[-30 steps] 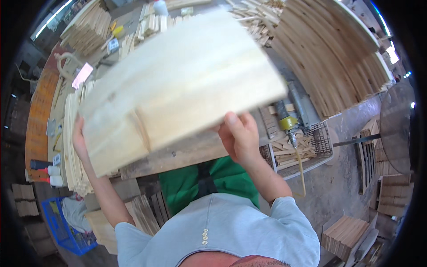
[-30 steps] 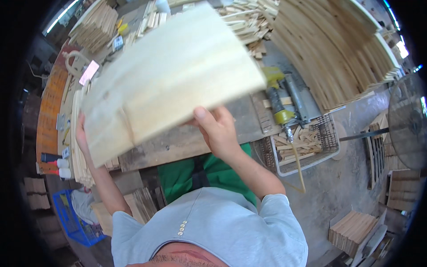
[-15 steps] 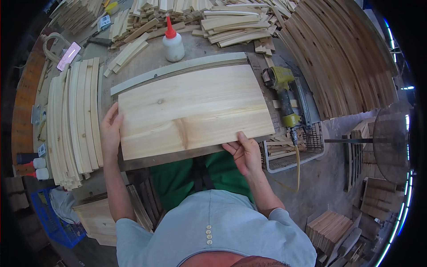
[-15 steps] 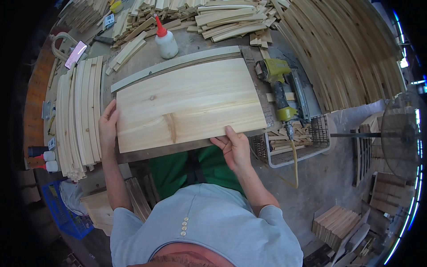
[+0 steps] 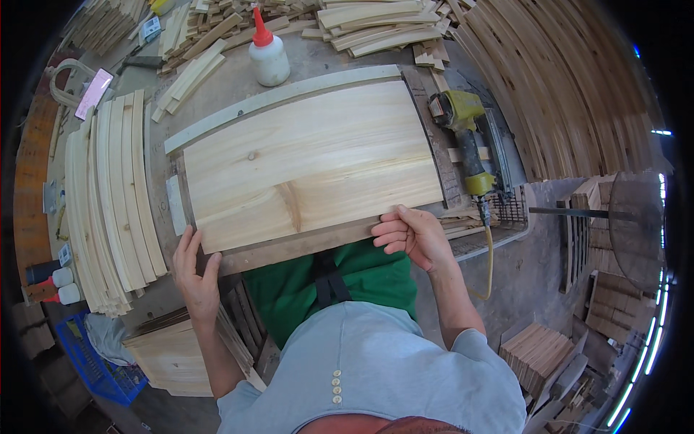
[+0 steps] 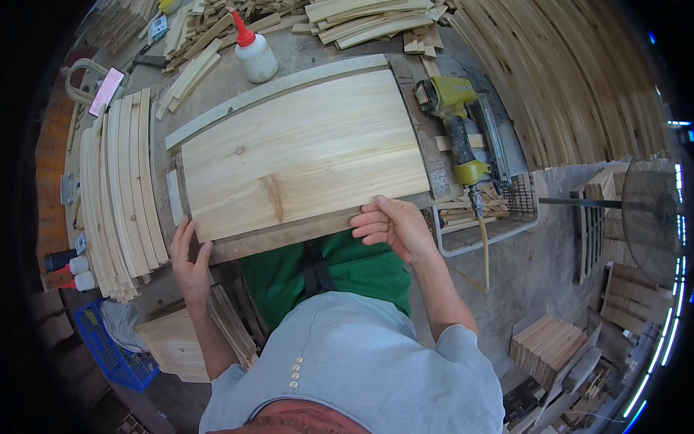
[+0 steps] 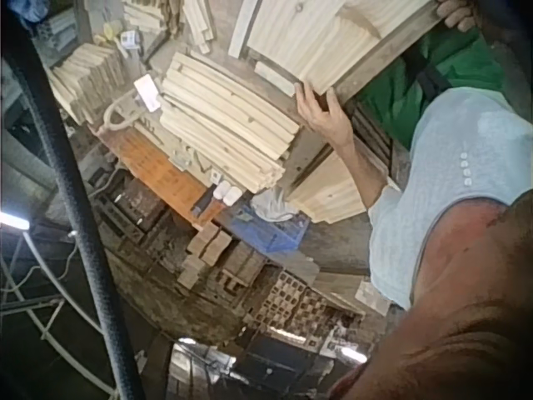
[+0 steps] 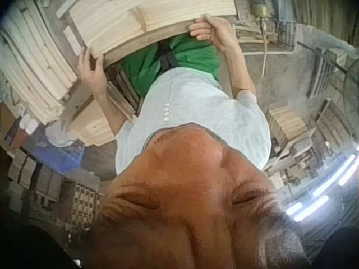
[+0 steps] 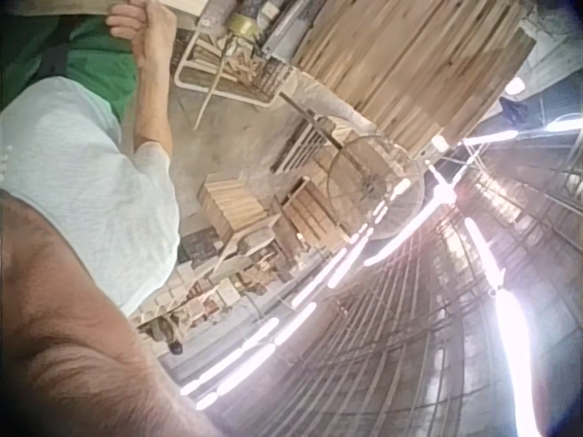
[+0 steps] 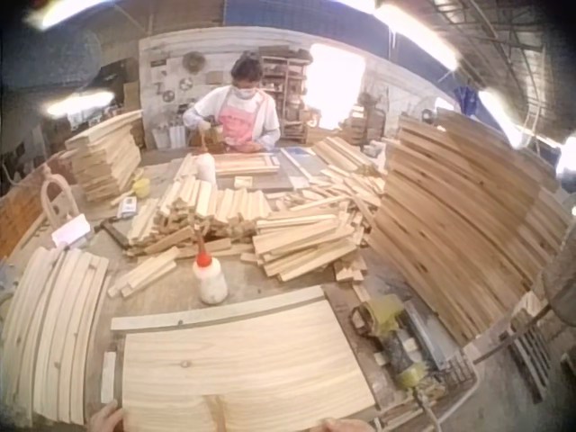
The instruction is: Assembling wooden panels by applying glue and using a pneumatic nail gun.
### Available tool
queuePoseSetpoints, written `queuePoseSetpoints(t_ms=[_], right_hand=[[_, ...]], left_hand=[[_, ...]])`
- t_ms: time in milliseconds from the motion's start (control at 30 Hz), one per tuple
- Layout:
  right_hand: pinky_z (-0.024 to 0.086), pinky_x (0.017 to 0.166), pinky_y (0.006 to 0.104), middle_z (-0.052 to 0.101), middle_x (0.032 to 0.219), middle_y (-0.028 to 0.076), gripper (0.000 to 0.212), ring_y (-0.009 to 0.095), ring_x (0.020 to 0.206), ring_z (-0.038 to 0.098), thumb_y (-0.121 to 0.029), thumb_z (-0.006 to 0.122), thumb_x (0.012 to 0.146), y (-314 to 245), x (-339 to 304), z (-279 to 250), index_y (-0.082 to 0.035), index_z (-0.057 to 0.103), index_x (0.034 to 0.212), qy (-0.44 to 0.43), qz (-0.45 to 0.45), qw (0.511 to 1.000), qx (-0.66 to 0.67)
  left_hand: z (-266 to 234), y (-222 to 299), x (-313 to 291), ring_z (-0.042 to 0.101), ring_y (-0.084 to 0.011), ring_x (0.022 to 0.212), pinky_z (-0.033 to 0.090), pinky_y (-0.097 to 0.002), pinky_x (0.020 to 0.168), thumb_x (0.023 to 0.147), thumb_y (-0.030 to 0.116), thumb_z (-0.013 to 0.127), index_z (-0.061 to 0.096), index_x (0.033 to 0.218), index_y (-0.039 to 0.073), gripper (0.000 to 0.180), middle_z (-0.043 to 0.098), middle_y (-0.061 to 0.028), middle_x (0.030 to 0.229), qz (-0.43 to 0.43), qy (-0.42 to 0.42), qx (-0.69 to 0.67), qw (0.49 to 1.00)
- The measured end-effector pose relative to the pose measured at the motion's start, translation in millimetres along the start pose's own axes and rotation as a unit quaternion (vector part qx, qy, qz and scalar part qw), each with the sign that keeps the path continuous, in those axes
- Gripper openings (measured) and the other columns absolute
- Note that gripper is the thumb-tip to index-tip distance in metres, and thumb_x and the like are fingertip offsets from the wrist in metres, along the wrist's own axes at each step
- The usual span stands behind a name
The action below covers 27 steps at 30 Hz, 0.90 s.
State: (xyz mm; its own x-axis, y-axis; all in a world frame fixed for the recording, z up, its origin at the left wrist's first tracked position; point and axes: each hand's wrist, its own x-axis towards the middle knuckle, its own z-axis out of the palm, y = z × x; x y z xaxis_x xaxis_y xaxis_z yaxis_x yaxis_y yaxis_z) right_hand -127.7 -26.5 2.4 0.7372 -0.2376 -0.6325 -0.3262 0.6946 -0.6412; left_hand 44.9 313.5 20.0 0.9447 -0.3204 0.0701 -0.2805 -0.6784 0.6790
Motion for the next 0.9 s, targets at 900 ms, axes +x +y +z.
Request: queuePoseSetpoints(t_ms=[900], right_hand=[[0.043, 0.099, 0.0379, 0.062, 0.121, 0.016, 0.069, 0.028, 0.114, 0.058, -0.016, 0.076, 0.072, -122.9, 244.1, 181.2, -0.006, 0.046, 0.134, -0.058, -0.414, 0.781, -0.464]], left_hand=[[-19.4, -0.2, -20.1, 0.05, -0.0342, 0.12, 0.041, -0.0417, 0.101, 0.077, 0.006, 0.073, 0.061, 0.12, 0.002, 0.045, 0.053, -0.0172, 0.133, 0.079, 0.071, 0.036, 0.994]])
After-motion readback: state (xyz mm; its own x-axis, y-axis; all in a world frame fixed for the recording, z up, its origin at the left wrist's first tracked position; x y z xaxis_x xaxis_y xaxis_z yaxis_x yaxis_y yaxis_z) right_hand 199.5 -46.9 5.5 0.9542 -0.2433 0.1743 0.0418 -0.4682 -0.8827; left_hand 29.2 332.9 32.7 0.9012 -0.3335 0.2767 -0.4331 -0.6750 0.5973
